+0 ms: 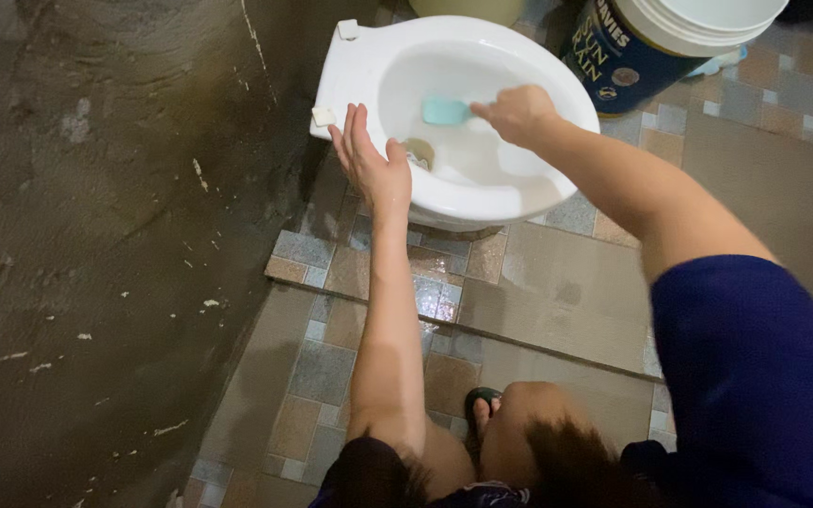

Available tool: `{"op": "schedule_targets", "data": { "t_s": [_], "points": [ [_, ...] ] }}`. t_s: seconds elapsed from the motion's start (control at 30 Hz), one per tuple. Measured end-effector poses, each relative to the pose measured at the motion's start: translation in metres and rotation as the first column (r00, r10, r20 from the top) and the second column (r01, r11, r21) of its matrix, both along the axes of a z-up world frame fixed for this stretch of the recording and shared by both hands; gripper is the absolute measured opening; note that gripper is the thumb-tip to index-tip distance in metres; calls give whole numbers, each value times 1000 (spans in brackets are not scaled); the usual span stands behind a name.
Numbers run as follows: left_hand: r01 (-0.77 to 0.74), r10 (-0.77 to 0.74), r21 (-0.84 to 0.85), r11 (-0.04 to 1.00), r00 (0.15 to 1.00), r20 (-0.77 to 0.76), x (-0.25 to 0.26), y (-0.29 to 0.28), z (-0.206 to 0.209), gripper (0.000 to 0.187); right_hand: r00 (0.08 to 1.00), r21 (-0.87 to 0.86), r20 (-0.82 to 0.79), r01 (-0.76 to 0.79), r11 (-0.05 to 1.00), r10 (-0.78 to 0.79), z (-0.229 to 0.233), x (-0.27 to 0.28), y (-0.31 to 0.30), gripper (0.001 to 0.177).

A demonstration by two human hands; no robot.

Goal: The person scrubs the inside and base of a white toilet using a light blue brush. They then rinse the brush in a white bucket and continue scrubbing the base of the toilet.

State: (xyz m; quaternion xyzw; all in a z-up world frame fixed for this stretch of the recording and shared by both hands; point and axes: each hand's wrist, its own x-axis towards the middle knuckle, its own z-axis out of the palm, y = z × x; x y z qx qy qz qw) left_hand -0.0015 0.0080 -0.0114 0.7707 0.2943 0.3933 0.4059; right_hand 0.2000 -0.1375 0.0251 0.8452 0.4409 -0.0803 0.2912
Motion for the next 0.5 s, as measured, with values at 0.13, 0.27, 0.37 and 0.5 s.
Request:
{"op": "schedule_targets", "data": {
  "t_s": [0.13,0.27,0.37,0.5],
  "points": [
    [-2,3,28,1000,1000,-20,-7,4,-1,66,963,-32,-214,-178,984,167,-26,20,-40,43],
    [-14,16,42,999,999,-45,-12,10,2,65,966,-91,-69,-254,963,249,-28,54,-35,46],
    [-6,8,34,999,998,-63,-10,10,5,66,991,-100,74,-104,990,111,-16,41,-10,57],
    [-1,2,26,1000,997,-73,-18,9,7,65,997,24,14,-70,997,69,-6,-4,-10,59]
  ]
}}
